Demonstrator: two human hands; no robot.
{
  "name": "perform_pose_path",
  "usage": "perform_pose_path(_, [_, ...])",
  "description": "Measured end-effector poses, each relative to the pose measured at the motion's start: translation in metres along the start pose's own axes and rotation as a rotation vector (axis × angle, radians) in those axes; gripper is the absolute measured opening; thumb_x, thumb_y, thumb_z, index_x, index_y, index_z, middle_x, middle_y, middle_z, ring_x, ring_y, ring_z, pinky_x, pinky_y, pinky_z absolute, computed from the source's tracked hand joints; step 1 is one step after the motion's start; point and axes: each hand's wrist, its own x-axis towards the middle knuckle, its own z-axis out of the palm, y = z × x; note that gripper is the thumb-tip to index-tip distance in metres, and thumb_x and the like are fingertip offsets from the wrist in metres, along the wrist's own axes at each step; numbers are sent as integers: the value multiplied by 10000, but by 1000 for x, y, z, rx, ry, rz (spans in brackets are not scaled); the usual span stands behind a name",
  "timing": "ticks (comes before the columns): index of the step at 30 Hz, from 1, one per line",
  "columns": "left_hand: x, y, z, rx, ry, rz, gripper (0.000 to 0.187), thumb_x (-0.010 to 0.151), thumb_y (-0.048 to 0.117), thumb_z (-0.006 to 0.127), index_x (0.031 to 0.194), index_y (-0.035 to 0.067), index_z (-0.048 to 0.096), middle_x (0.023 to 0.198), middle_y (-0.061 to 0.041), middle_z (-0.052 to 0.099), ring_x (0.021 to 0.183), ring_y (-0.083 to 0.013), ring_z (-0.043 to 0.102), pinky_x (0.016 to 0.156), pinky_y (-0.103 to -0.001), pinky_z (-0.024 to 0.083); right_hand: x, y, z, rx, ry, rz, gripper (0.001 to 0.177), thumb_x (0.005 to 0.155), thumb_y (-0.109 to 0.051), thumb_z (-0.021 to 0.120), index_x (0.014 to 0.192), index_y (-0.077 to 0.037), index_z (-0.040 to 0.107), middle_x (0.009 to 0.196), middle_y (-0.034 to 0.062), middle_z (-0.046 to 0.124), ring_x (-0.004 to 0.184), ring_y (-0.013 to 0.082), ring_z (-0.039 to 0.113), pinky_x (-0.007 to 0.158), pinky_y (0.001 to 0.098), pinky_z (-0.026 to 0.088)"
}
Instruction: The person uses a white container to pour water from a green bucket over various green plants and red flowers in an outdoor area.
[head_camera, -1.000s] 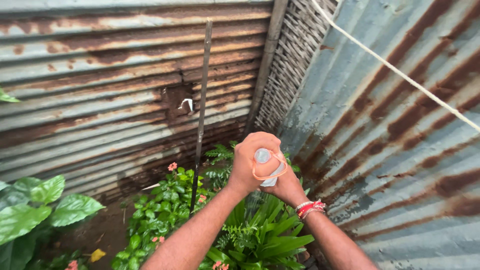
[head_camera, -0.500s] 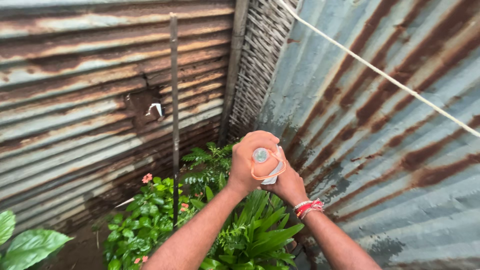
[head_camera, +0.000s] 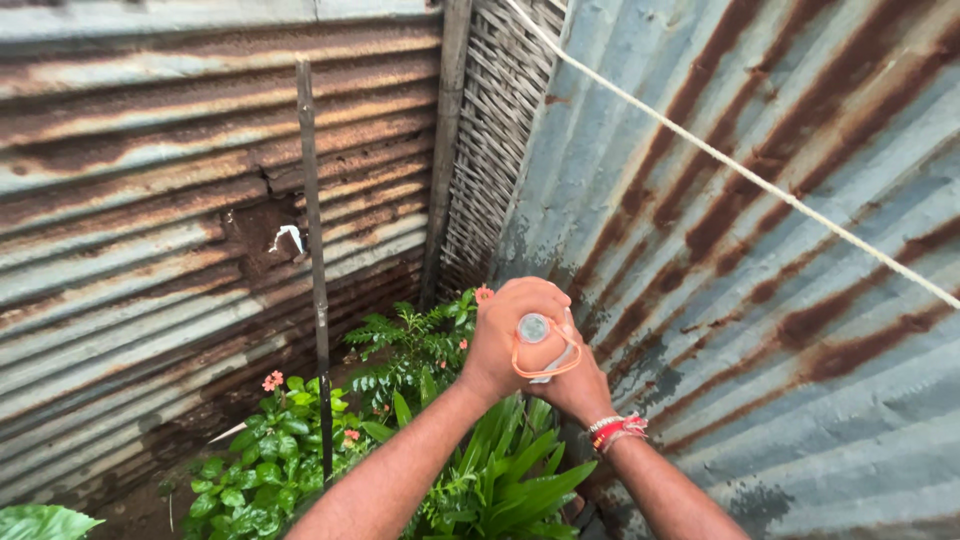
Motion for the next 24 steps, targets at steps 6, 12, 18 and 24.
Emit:
perform_pose_path(6, [-1,-6,17,6,22,-21,127,753,124,745,847,90,667,1003,-83,744,1035,-253,720,952,-380,554,3,-3,-25,-28,-108,135,983,536,-310,951,1390,-204,476,1260,55,710,1182,308,672,956,417,569])
perform_pose_path(12, [4,-16,45,59,10,-75,135,740,138,756,840,85,682,1010,-91,742,1010,-250,718,937,-371,555,16,50,-20,102,-124,-65,1051,517,-280,990,1405,-139,444,1303,77,666,1200,264,664,998,383,536])
perform_pose_path(18, [9,-18,85,149,46,-130,122,740,150,744,836,86,704,1024,-100,746,1017,-250,724,931,-363,563,23,99,-19,226,-182,-93,1058,559,-240,988,1456,-131,439,1386,70,622,1286,234,607,1055,369,486])
perform_pose_path(24, [15,-17,115,214,87,-199,141,735,152,734,857,82,717,1053,-99,752,1016,-236,731,923,-360,565,25,114,-51,234,-152,-342,1154,424,-200,1027,1420,-92,455,1415,95,567,1339,256,542,1129,368,442])
